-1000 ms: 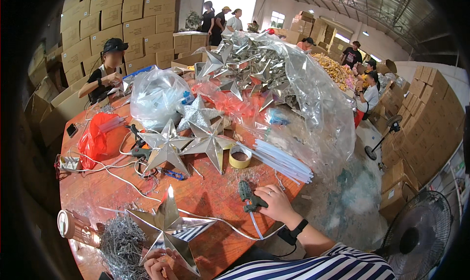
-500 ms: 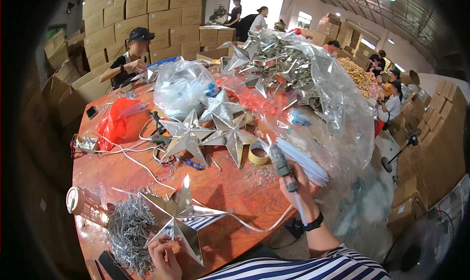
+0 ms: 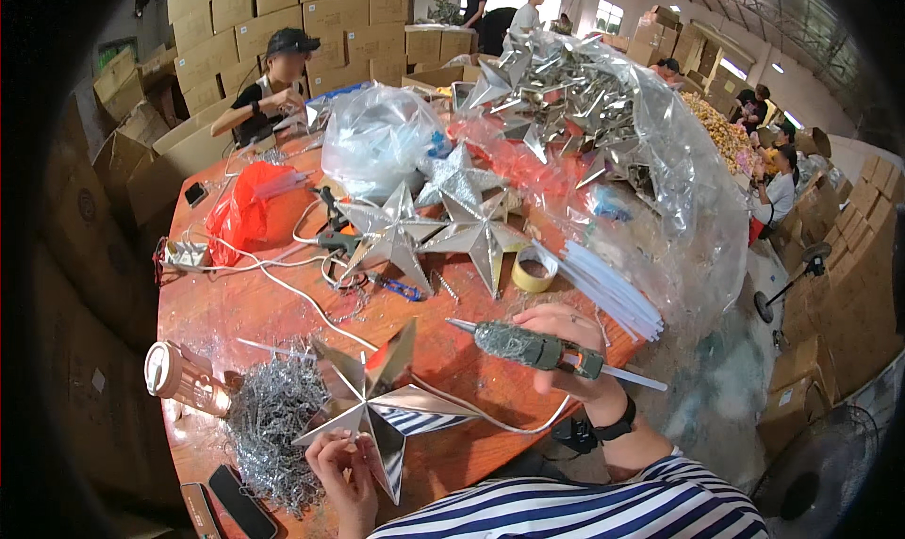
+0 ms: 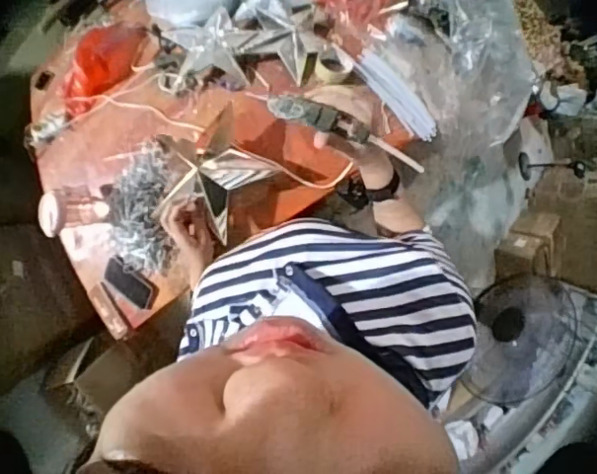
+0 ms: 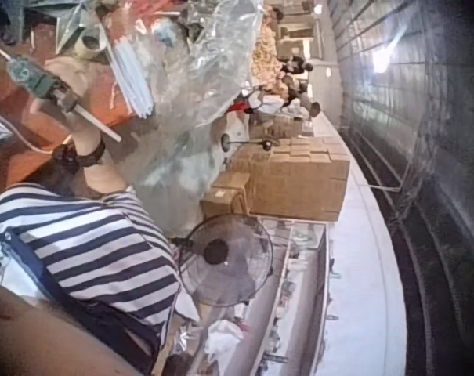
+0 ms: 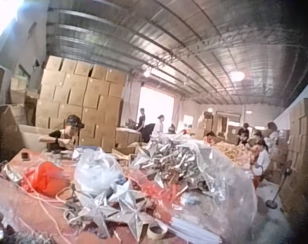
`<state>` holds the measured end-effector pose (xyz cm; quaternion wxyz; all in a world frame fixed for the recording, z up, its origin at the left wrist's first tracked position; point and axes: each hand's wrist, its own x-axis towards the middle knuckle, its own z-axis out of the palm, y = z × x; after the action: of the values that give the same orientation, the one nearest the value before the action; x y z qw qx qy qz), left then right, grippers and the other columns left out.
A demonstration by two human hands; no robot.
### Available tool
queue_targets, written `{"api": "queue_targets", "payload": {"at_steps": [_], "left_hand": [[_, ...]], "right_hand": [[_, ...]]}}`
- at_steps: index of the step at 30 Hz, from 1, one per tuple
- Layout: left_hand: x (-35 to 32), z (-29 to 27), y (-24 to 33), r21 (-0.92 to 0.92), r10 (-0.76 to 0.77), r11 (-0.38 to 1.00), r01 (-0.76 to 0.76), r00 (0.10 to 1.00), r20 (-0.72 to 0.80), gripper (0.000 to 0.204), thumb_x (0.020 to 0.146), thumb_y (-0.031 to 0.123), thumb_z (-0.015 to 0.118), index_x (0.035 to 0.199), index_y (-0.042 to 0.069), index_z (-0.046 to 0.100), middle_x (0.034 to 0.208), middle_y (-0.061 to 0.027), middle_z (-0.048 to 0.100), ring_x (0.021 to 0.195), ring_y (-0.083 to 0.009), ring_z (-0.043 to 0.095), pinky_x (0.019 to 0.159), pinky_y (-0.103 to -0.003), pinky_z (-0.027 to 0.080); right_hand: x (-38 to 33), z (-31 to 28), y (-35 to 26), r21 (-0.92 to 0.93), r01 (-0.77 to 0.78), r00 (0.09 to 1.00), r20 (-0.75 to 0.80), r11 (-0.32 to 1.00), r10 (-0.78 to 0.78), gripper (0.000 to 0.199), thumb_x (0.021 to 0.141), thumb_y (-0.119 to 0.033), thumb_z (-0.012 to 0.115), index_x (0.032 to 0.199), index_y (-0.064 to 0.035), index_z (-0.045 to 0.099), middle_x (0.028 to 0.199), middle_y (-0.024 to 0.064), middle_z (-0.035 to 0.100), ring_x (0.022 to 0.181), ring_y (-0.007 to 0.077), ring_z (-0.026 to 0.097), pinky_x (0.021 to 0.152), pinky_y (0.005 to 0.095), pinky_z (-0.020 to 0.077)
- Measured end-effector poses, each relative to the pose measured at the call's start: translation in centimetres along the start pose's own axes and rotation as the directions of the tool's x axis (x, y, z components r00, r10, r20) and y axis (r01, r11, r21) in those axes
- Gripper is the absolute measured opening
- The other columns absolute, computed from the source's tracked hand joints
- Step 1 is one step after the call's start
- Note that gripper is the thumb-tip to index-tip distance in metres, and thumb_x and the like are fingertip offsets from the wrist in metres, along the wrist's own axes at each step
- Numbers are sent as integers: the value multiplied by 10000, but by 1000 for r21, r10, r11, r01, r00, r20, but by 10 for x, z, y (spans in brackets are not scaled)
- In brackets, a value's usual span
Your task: Applying decorative silver trim to star ornaments using a hot glue gun.
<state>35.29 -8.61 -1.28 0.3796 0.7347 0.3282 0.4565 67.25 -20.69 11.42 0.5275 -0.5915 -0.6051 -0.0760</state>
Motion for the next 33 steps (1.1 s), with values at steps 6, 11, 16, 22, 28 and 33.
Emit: {"api": "queue_targets", "payload": {"at_steps": [6,11,16,22,28,33], "left_hand": [[1,2,-6,-63,70,995,-71,997,-19,323,867,-131,575,1138,23,490,1159,-166,433,1002,-227,568,645,-218,491],[6,-8,8,-125,35,992,-31,999,34,323,830,-144,600,1092,25,516,1107,-154,457,1054,-312,553,821,-355,482],[21,-5,6,-177,166,971,-161,986,11,339,796,-164,630,1054,32,530,993,-128,482,1009,-322,567,818,-389,473],[25,-4,13,-159,146,977,-139,989,29,357,781,-202,615,1037,33,534,948,-109,481,935,-308,564,773,-395,478],[21,-4,9,-198,169,968,-155,984,55,375,764,-215,594,1035,35,531,953,-108,482,935,-316,560,749,-389,465],[23,-3,11,-181,165,972,-153,985,55,375,758,-219,586,1028,34,525,944,-105,500,933,-304,564,753,-386,461]], "right_hand": [[12,35,-10,88,-47,975,219,995,26,789,670,-786,572,852,-23,654,861,110,692,888,318,698,767,384,549],[18,58,-26,20,-117,939,327,993,104,792,636,-785,585,807,-14,650,793,129,685,831,323,705,736,383,558],[14,71,-13,-39,-116,899,422,992,122,809,603,-793,604,799,-9,647,790,133,686,809,317,704,722,372,552],[12,73,-12,62,-115,854,515,991,67,769,589,-773,644,760,-24,627,732,111,650,684,309,661,633,358,514],[10,79,-10,58,-25,861,509,998,-8,736,580,-765,659,718,-44,612,671,75,616,631,280,634,590,340,492],[6,81,-10,32,-39,884,468,999,19,734,575,-774,651,699,-52,598,658,67,602,612,278,616,584,339,485]]}}
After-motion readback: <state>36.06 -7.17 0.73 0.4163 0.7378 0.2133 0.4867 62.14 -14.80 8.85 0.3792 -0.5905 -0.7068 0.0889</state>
